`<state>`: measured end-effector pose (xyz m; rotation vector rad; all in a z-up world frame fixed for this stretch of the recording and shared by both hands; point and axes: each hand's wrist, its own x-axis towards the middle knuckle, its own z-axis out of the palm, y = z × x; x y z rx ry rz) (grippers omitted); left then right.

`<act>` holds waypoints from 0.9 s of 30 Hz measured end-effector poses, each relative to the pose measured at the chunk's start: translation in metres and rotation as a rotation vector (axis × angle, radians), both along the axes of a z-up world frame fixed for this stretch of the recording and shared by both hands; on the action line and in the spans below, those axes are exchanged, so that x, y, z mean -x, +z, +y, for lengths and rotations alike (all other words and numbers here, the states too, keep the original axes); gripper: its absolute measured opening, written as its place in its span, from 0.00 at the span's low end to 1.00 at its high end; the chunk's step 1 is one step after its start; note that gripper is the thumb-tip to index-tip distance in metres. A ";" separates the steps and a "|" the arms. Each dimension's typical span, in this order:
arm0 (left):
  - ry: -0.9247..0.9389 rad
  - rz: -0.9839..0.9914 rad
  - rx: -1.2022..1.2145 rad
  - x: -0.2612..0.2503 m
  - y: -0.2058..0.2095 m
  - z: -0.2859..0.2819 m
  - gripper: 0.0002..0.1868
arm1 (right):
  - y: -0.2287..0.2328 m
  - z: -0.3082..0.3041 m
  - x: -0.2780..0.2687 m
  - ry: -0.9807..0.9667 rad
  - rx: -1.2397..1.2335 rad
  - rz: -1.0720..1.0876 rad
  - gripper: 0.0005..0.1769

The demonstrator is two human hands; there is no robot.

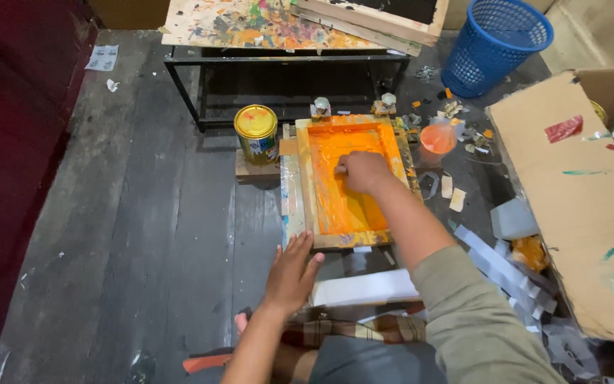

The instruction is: The person sits on the floor and uses a squeegee to spread orange ink across a screen printing frame. They then place a white strip of material under the frame, pull it through, and repeat the process with additional strips.

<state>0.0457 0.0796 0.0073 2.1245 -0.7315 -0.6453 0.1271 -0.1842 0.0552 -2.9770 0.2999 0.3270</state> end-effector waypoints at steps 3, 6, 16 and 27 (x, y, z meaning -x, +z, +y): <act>0.004 0.034 -0.008 -0.003 -0.004 -0.002 0.35 | -0.017 0.006 0.006 -0.028 0.027 -0.105 0.19; 0.021 0.053 0.016 -0.002 0.001 -0.002 0.35 | -0.063 -0.006 0.014 0.079 0.179 -0.205 0.23; 0.026 0.024 0.034 0.007 -0.006 0.006 0.35 | -0.023 0.015 0.065 0.114 0.117 0.155 0.36; 0.048 -0.036 0.053 0.030 -0.003 0.020 0.34 | -0.003 0.033 0.094 0.001 -0.038 0.279 0.23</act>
